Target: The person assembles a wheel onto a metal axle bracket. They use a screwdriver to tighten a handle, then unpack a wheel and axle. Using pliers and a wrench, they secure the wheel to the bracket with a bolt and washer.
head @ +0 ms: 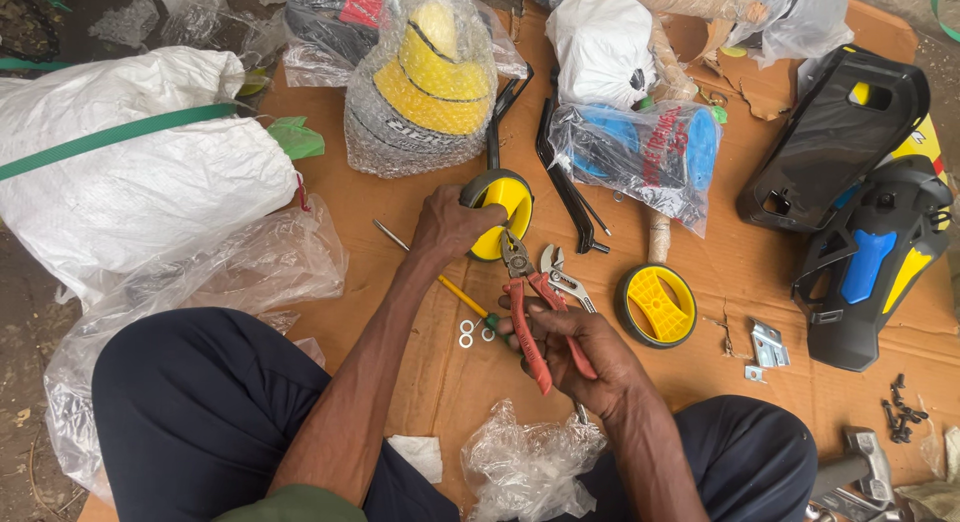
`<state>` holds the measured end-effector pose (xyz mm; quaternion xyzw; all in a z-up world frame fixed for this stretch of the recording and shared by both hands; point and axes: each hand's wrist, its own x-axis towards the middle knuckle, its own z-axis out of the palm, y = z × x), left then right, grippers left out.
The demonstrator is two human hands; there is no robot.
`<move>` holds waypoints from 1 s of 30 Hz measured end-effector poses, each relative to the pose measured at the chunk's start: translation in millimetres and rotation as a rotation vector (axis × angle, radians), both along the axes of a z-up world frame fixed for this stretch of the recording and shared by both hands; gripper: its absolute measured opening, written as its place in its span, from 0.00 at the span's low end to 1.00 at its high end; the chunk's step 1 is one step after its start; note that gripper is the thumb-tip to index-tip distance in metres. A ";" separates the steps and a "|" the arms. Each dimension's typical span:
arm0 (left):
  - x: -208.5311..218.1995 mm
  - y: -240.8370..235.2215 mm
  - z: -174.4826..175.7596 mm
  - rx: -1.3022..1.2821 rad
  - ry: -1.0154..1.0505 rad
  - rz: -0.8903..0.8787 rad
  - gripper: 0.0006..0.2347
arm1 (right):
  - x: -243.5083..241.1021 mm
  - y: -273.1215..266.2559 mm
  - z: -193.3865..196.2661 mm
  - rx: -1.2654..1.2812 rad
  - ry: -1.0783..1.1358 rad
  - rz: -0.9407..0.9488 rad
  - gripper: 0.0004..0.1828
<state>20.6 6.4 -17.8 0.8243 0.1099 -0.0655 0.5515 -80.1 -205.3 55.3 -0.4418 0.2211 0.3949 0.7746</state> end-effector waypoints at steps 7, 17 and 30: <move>2.7 0.7 -5.8 -0.045 -0.025 -0.005 0.19 | 5.6 -1.8 5.3 0.007 0.047 0.016 0.23; 6.0 1.8 -11.0 0.013 -0.039 -0.027 0.20 | 47.4 -16.1 25.4 -0.413 -0.063 0.401 0.17; 5.2 4.7 -17.0 -0.076 0.026 -0.050 0.20 | 53.3 -21.3 38.7 -1.728 -1.601 0.966 0.27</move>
